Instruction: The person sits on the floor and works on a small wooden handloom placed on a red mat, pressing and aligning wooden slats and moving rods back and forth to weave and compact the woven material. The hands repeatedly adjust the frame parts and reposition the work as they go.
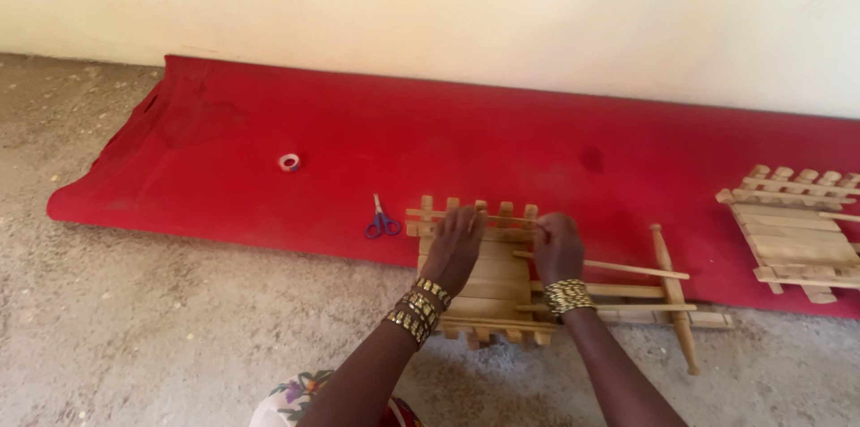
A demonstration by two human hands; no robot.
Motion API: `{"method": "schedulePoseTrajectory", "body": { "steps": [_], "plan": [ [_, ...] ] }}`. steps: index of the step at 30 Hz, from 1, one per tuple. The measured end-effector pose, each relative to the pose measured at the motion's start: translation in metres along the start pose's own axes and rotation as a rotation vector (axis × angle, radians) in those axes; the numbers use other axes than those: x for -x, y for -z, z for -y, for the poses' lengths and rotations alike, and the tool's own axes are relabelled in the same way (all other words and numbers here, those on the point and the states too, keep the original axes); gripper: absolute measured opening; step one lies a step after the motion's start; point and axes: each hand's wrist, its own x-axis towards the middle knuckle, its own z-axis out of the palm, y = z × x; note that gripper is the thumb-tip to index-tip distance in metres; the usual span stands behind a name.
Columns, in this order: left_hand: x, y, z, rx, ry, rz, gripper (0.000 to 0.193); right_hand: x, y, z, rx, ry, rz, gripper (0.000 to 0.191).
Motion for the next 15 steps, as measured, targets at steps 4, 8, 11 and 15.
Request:
{"method": "schedulePoseTrajectory", "body": {
  "steps": [4, 8, 11, 15],
  "plan": [
    [-0.043, -0.032, -0.052, 0.024, -0.062, -0.161, 0.046, -0.006, -0.001, -0.019, -0.015, 0.223, 0.031, 0.013],
    [-0.064, -0.064, -0.092, 0.044, 0.045, -0.063, 0.056, -0.013, 0.001, -0.065, 0.004, 0.131, 0.196, 0.011],
    [-0.076, -0.082, -0.1, -0.124, 0.053, -0.092, 0.044, -0.013, 0.007, -0.109, 0.055, 0.176, 0.12, 0.008],
    [-0.079, -0.1, -0.104, -0.069, 0.093, -0.095, 0.046, 0.007, 0.031, -0.174, 0.065, -0.072, 0.19, 0.008]
  ]
}}
